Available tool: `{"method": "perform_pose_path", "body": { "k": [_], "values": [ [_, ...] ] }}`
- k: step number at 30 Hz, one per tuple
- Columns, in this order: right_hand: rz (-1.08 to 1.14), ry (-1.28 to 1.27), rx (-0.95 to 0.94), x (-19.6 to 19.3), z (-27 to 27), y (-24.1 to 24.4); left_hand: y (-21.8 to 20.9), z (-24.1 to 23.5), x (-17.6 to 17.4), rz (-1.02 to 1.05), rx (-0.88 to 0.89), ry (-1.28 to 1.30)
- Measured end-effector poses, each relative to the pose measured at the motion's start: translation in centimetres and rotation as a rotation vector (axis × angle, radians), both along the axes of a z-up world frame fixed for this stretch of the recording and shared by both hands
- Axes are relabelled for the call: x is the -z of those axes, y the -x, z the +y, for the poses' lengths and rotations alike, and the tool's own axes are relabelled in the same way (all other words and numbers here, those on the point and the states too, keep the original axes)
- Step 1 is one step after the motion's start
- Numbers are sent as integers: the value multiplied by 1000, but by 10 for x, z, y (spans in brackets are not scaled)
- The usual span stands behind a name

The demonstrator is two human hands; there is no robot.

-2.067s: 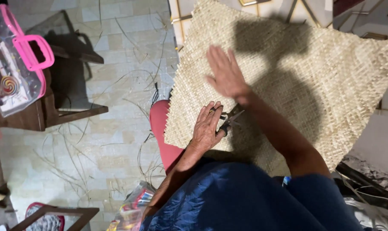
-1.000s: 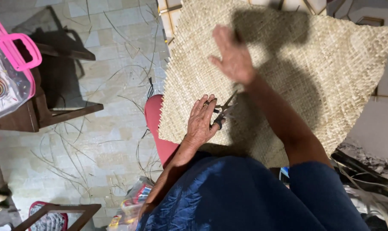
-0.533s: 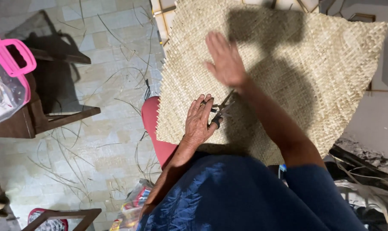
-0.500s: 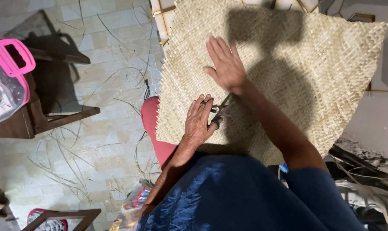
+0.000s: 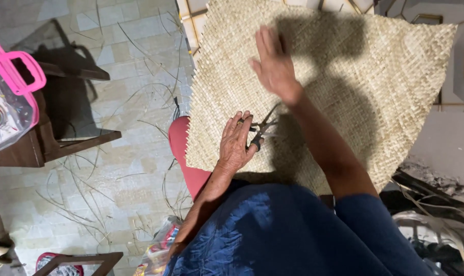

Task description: The person uses scissors to trim the edges of a woven mat placed on their lap. They repeatedly cut small sections of the mat's perimeter and brush away loose fibers with their hand.

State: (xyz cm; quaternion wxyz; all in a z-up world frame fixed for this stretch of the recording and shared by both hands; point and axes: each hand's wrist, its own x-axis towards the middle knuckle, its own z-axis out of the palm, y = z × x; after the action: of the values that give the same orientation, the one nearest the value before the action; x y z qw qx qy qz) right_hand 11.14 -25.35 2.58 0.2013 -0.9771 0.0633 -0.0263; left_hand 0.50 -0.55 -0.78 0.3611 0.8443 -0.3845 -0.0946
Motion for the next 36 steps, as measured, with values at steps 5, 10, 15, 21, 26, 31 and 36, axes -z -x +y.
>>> {"method": "perform_pose_path", "body": {
  "k": [5,10,15,21,26,31,36],
  "values": [
    [-339,204,12,66,-21,72,-7,1,-3,-28,14,-3],
    [-268,312,113,46,-54,25,-6,0,5,-13,12,6],
    [-322,309,88,45,-82,-2,1,-1,6,-37,-1,31],
    [-258,324,137,39,-57,12,-10,9,-17,89,-13,126],
    [-162,67,-112,30,5,79,-17,87,-23,101,-694,401],
    [-261,153,-79,41,29,97,-22,151,-4,571,-940,399],
    [-172,129,-75,23,36,105,-11,175,45,815,-912,591]
  ]
}}
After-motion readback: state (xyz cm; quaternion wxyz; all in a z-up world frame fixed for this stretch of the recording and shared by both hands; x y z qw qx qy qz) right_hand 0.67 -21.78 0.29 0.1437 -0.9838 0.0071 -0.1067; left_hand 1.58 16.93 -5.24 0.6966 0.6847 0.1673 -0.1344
